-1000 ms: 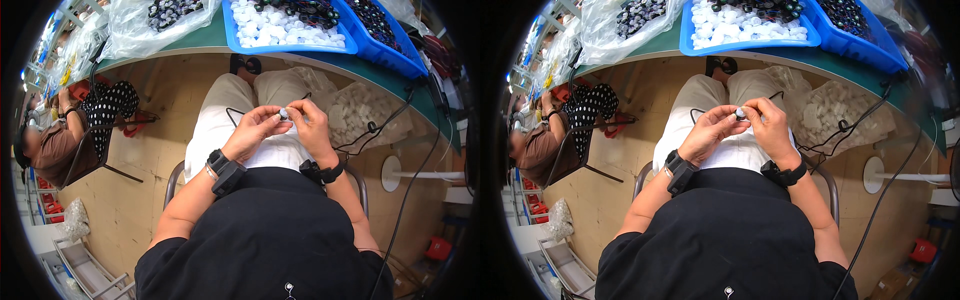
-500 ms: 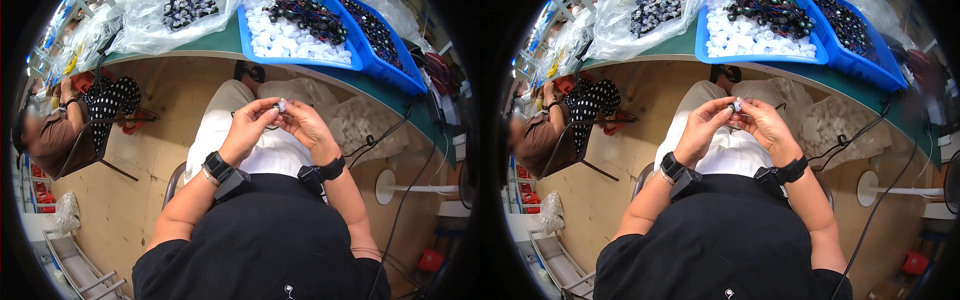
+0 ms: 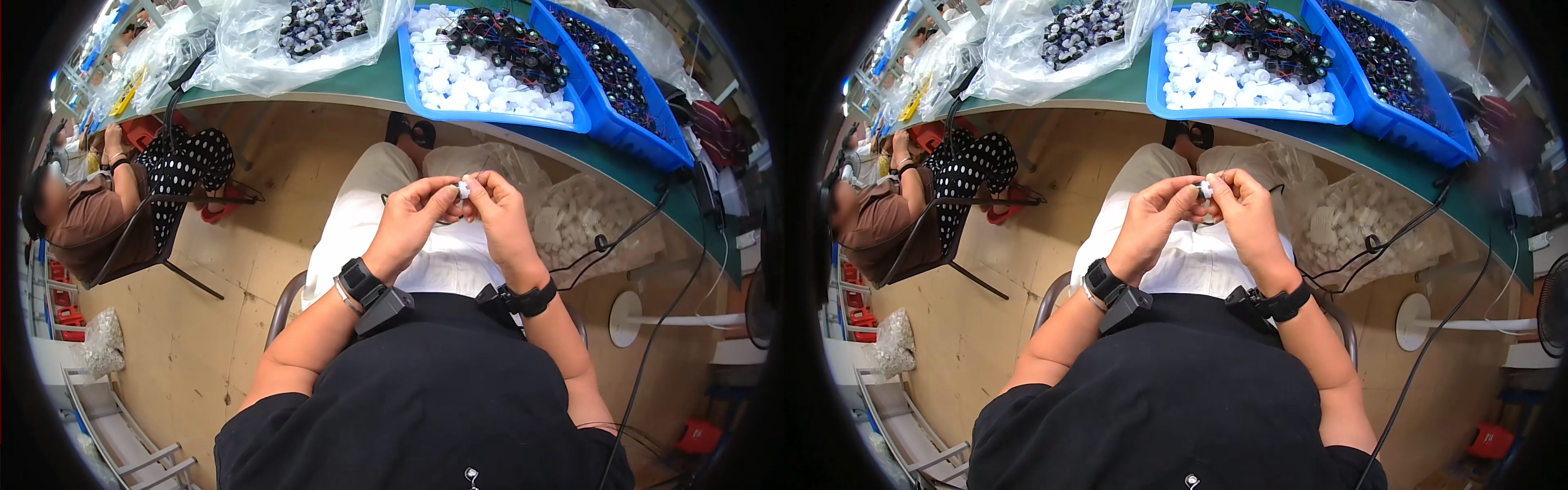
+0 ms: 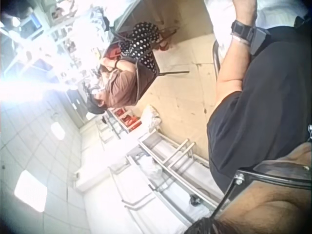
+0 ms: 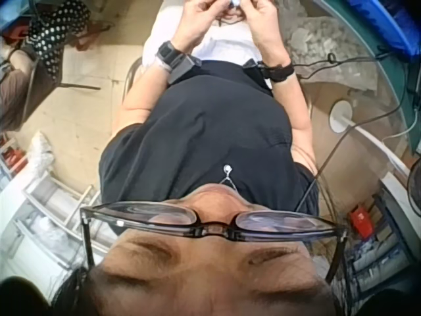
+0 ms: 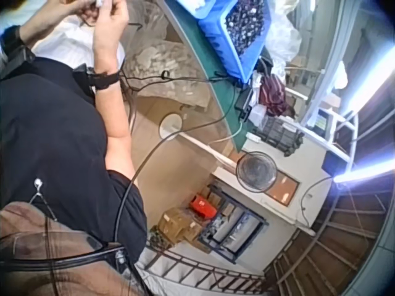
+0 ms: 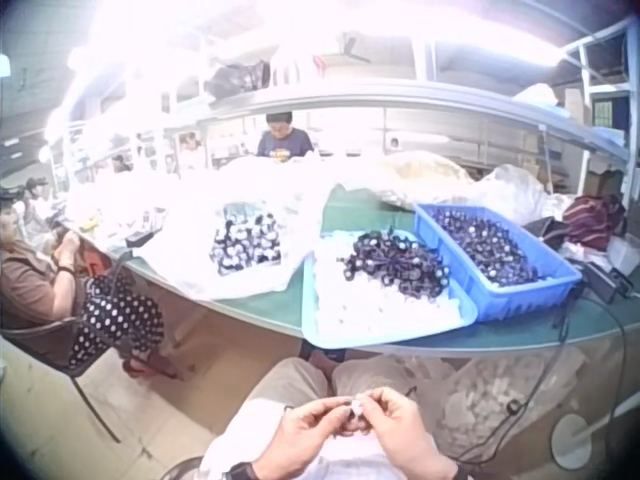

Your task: The person sits at a workbench and repeatedly picks up small white plastic components and black electronic modules with wires. They insert the modules into the white components and place the assembled units into a blue tray. The person occasionally adjusts the head-mounted camera during the task.

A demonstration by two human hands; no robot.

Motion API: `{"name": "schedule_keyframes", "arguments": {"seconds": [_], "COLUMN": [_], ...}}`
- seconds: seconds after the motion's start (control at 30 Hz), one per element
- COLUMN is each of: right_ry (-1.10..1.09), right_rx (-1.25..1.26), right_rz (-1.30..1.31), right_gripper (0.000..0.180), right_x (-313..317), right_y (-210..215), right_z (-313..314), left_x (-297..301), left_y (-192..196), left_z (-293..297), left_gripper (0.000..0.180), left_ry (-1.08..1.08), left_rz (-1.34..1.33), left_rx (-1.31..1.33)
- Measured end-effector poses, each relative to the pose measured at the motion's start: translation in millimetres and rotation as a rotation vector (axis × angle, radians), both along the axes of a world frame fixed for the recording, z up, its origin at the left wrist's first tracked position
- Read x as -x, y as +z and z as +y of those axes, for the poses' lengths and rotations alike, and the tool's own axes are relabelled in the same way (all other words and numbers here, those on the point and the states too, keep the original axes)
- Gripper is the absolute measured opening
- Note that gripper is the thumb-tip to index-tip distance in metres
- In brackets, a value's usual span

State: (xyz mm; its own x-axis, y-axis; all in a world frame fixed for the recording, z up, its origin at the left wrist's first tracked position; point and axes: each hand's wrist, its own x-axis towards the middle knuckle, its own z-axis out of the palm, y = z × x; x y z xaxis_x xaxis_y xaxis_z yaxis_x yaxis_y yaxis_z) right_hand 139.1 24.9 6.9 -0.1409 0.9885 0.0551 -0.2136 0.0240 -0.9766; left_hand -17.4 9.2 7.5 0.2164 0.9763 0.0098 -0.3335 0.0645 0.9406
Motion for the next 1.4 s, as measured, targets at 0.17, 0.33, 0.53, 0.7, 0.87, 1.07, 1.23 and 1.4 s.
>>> {"name": "schedule_keyframes", "arguments": {"seconds": [0.17,0.33,0.53,0.7,0.87,1.07,1.23,1.4], "right_ry": [0.124,0.181,0.154,0.063,-0.003,-0.070,-0.081,-0.058], "right_rx": [0.256,0.413,0.400,0.290,0.066,-0.080,0.069,-0.050], "right_rz": [0.260,0.348,0.336,0.122,-0.036,-0.060,0.048,-0.111], "right_gripper": [0.018,0.018,0.017,0.014,0.014,0.017,0.024,0.028], "right_x": [-7.1,-13.3,-13.2,-8.7,-3.8,5.6,3.1,0.7], "right_y": [-6.8,-10.1,-12.9,-10.5,-18.8,-17.1,-8.3,-3.9], "right_z": [1.6,0.5,-2.4,-6.3,-7.5,-6.4,-7.7,-11.8], "left_x": [-3.0,-3.5,-1.2,-5.2,-7.9,-8.5,-3.2,-1.2], "left_y": [-3.0,-3.7,-8.0,-12.6,-15.5,-16.2,-20.8,-20.2], "left_z": [-1.0,-1.6,-0.1,-2.7,-4.4,-3.6,2.1,0.9], "left_gripper": [0.031,0.032,0.031,0.030,0.029,0.031,0.026,0.025], "left_ry": [-0.013,-0.029,-0.047,-0.022,-0.023,-0.093,-0.164,-0.177], "left_rz": [0.011,0.051,0.150,0.113,0.073,-0.186,-0.514,-0.518], "left_rx": [-0.056,-0.069,-0.058,-0.060,-0.029,0.120,0.338,0.397]}}
